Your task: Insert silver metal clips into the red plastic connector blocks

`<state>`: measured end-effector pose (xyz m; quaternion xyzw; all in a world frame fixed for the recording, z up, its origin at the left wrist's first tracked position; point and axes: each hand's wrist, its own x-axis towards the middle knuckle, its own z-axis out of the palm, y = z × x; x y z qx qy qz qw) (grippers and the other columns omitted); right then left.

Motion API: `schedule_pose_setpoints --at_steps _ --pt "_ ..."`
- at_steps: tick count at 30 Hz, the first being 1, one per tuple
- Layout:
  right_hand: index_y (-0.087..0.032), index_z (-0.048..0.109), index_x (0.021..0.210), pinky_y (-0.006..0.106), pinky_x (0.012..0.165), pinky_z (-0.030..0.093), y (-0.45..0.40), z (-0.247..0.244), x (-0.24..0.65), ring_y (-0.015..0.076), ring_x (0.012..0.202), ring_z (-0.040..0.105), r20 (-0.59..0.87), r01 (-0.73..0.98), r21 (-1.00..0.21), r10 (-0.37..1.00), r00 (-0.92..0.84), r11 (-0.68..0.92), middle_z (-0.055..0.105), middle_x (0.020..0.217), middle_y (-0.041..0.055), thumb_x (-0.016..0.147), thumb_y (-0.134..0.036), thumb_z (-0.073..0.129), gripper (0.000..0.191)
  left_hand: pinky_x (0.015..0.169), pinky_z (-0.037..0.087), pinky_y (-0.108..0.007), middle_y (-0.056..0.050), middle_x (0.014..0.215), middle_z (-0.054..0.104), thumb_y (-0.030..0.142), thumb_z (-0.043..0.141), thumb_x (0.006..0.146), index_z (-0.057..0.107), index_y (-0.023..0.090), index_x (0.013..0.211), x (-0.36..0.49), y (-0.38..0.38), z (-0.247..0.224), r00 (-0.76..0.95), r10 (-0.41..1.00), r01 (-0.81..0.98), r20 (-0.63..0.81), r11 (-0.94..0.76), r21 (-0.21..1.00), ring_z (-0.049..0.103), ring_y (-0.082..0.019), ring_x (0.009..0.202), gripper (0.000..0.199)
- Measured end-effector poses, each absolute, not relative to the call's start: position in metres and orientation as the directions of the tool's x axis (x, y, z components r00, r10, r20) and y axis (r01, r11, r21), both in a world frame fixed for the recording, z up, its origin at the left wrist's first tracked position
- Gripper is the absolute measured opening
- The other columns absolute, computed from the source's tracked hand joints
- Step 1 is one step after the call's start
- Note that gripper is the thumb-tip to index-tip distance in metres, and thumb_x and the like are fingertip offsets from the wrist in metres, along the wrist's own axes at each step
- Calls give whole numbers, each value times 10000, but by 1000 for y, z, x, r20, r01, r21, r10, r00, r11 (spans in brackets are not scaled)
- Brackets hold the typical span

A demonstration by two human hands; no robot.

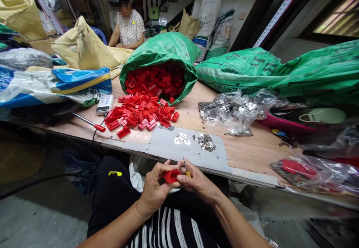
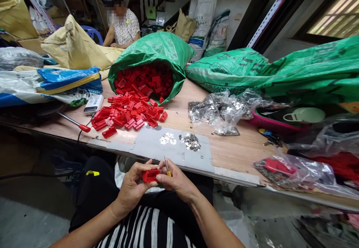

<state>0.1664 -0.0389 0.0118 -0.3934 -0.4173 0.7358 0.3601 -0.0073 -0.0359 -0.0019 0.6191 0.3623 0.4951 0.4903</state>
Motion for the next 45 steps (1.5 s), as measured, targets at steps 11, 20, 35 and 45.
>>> schedule_pose_setpoints --at_steps 11,20,35,45 --pt "-219 430 937 181 435 169 -35 7 165 46 488 272 -287 -216 -875 824 -488 -433 378 643 -83 715 -460 720 438 1104 315 -463 -45 931 741 199 817 615 608 180 852 -12 -24 -1 310 950 -342 31 81 936 632 -232 1081 316" --pt "-204 632 901 290 748 401 38 39 212 187 851 590 51 875 -479 998 -47 65 670 941 52 858 -239 516 129 832 529 -334 -58 971 739 177 816 592 547 179 868 -8 -19 -6 216 967 -502 -135 229 834 689 -204 917 385" --pt "-215 587 838 256 646 332 78 37 209 173 791 588 -47 976 -201 994 -100 89 674 874 33 851 -250 545 56 754 524 -247 -36 963 732 157 801 609 575 175 871 -12 -16 -5 154 976 -506 -155 213 836 675 -133 813 347" --pt "-207 555 925 241 589 282 71 37 210 167 739 573 -67 973 -226 995 -70 53 668 821 37 849 -221 508 91 748 519 -244 -35 938 730 157 806 607 577 167 871 -12 -18 -6 164 972 -499 -168 229 836 669 -129 795 349"
